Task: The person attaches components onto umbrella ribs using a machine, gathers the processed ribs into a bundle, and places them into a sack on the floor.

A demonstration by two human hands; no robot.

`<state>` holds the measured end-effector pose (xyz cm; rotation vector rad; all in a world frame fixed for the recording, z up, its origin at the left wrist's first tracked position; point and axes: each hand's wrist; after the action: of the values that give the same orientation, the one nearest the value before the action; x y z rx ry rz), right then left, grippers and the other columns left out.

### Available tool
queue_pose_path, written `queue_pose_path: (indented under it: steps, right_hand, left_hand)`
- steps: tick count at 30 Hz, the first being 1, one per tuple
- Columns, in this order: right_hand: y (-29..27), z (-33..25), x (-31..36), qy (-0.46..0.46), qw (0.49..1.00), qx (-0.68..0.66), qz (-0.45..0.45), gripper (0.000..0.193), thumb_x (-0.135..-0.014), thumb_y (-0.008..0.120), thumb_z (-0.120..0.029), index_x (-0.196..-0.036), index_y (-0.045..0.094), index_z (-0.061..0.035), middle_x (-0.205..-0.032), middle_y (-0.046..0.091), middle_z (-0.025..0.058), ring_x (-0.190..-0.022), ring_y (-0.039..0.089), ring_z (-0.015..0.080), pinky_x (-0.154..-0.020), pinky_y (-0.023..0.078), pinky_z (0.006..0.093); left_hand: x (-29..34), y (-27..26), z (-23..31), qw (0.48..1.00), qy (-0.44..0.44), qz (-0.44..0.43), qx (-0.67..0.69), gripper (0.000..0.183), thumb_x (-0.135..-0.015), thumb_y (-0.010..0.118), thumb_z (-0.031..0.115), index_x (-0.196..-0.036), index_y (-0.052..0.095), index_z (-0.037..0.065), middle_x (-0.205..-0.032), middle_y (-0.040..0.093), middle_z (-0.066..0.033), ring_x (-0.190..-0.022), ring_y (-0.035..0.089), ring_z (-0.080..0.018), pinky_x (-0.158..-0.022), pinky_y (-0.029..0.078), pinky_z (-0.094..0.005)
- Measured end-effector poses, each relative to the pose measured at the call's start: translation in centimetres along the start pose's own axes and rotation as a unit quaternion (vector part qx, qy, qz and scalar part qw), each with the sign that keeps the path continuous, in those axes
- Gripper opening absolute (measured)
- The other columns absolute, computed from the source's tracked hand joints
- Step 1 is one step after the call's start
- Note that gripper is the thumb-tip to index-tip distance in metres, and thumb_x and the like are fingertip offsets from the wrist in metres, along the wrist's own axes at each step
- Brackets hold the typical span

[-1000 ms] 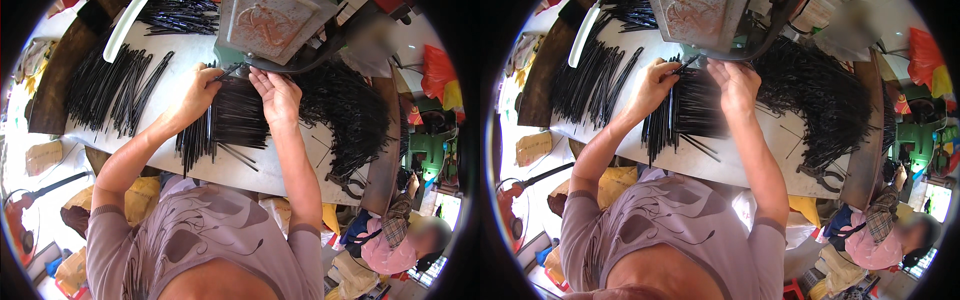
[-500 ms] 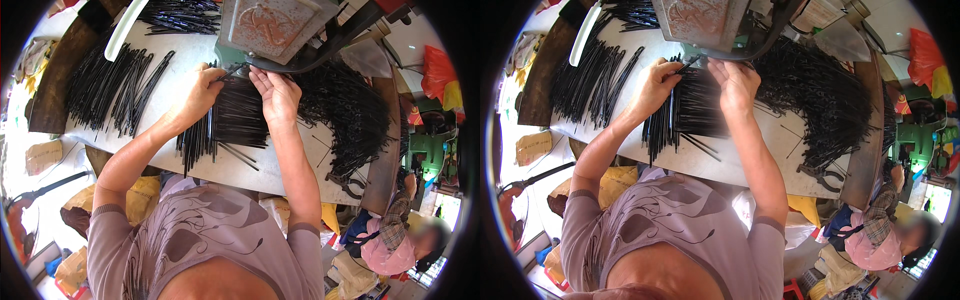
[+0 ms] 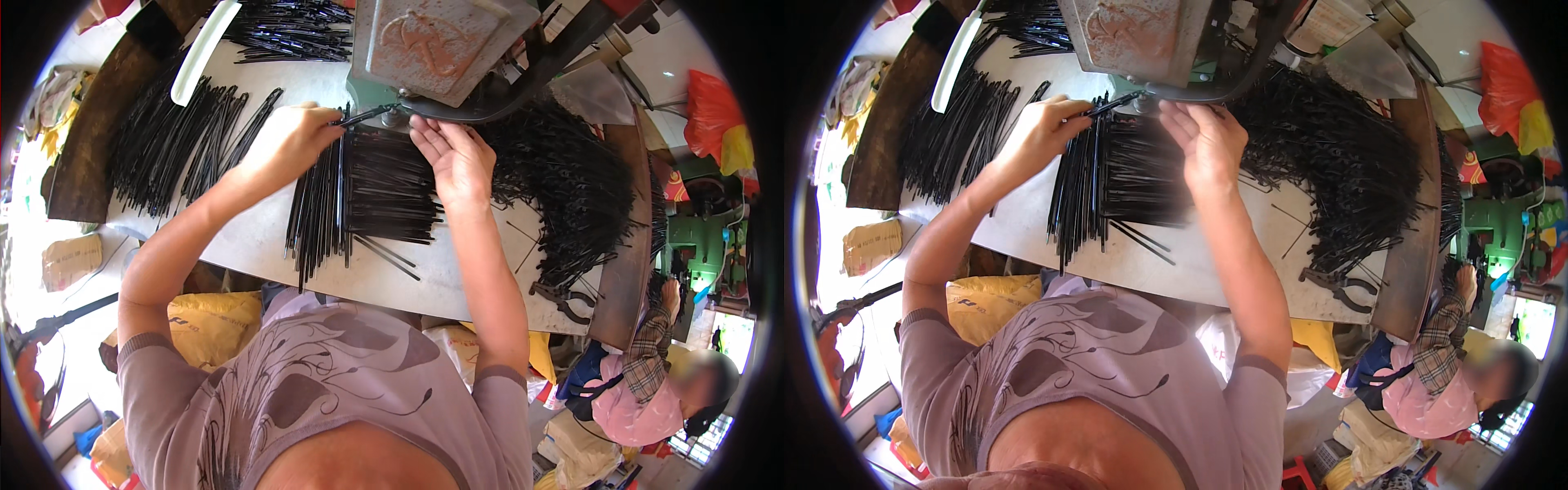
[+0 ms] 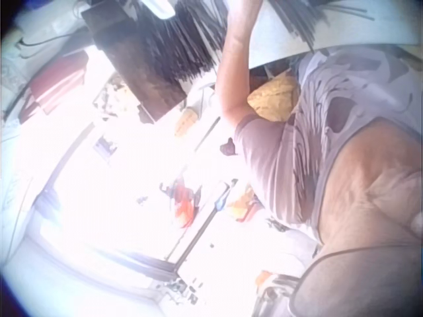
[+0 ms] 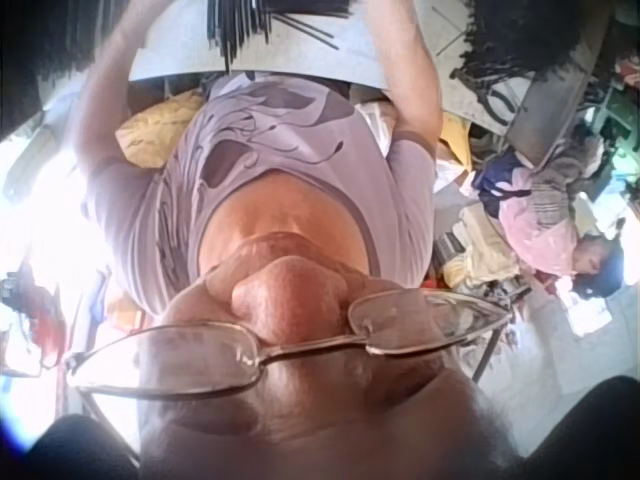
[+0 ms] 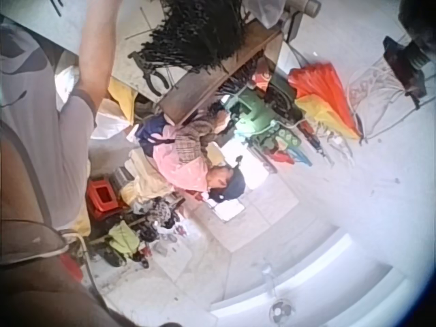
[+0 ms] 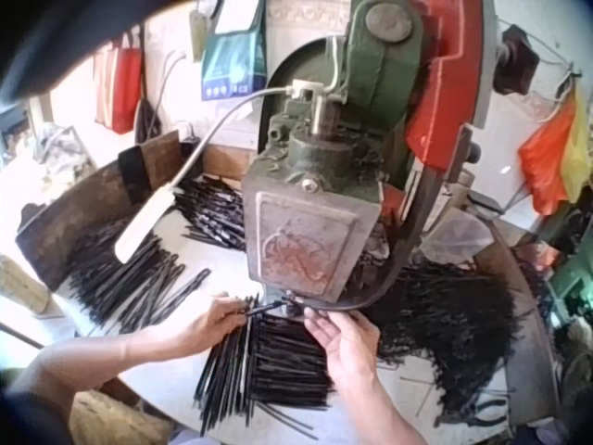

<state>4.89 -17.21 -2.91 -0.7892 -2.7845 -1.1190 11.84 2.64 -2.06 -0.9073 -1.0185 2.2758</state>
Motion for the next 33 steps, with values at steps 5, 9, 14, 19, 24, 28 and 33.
queue_pose_path:
  steps: [5,9,14,19,24,28,33]
  right_hand:
    - [-1.5,-1.7,1.3,0.133,0.969,0.195,-0.070,0.010,-0.076,0.057,-0.006,-0.078,0.054,0.0034,-0.074,0.058,0.0114,-0.070,0.061,0.0210,-0.062,0.053,0.0316]
    - [-0.1,-1.1,2.9,0.162,0.918,0.316,-0.177,0.012,-0.075,0.062,-0.013,-0.072,0.056,-0.0033,-0.070,0.059,0.0059,-0.054,0.053,0.0083,-0.049,0.045,0.0201]
    - [0.1,0.1,3.3,0.151,0.928,0.276,-0.200,0.017,-0.077,0.063,-0.018,-0.081,0.056,-0.0025,-0.074,0.059,0.0063,-0.056,0.054,0.0081,-0.050,0.045,0.0194]
    - [-1.0,-1.0,1.6,0.171,0.944,0.191,-0.209,0.014,-0.082,0.056,-0.015,-0.084,0.056,-0.0015,-0.083,0.059,0.0101,-0.064,0.059,0.0140,-0.057,0.051,0.0252]
    - [-1.5,-0.7,1.2,0.144,0.961,0.144,-0.190,0.013,-0.083,0.055,-0.014,-0.084,0.056,-0.0009,-0.084,0.060,0.0121,-0.067,0.061,0.0180,-0.058,0.052,0.0292]
    - [-1.9,-0.8,1.1,0.132,0.964,0.127,-0.192,0.015,-0.084,0.053,-0.015,-0.084,0.056,0.0004,-0.083,0.059,0.0123,-0.065,0.061,0.0178,-0.058,0.052,0.0284]
    - [-2.2,-1.3,1.6,0.121,0.960,0.108,-0.230,0.017,-0.083,0.056,-0.015,-0.084,0.056,0.0014,-0.081,0.060,0.0115,-0.064,0.061,0.0205,-0.058,0.052,0.0298]
  left_hand:
    - [1.2,-2.1,1.3,0.830,-0.357,-0.175,0.390,0.014,-0.082,0.055,0.016,-0.079,0.056,0.002,-0.059,0.052,-0.0022,-0.045,0.050,-0.0062,-0.035,0.036,-0.0171]
    - [3.0,0.2,4.2,0.729,-0.392,-0.160,0.538,0.016,-0.083,0.053,0.016,-0.075,0.051,0.003,-0.061,0.053,-0.0044,-0.045,0.052,-0.0113,-0.036,0.038,-0.0203]
    - [3.4,1.2,5.1,0.732,-0.329,-0.188,0.566,0.016,-0.085,0.053,0.016,-0.076,0.051,0.003,-0.063,0.055,-0.0042,-0.045,0.051,-0.0089,-0.036,0.038,-0.0187]
    - [2.4,0.2,5.5,0.870,-0.283,-0.210,0.344,0.014,-0.084,0.052,0.013,-0.077,0.052,0.001,-0.060,0.054,-0.0028,-0.045,0.049,-0.0069,-0.039,0.038,-0.0185]
    - [1.7,1.7,4.2,0.897,-0.223,-0.146,0.353,0.018,-0.079,0.055,0.014,-0.074,0.053,-0.004,-0.057,0.054,-0.0063,-0.040,0.048,-0.0105,-0.036,0.037,-0.0231]
    - [0.2,0.6,4.0,0.700,-0.358,-0.259,0.561,0.016,-0.083,0.053,0.013,-0.074,0.051,0.000,-0.058,0.048,-0.0041,-0.037,0.041,-0.0071,-0.031,0.025,-0.0165]
    - [0.4,0.1,3.3,0.622,-0.310,-0.317,0.645,0.016,-0.083,0.052,0.012,-0.078,0.053,-0.004,-0.059,0.051,-0.0075,-0.037,0.043,-0.0092,-0.030,0.028,-0.0182]
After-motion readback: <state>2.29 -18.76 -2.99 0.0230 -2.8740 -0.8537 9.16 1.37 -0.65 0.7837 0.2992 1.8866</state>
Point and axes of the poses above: each hand's wrist, its own x-axis away from the middle knuckle, its own y-axis out of the palm, z = x × y
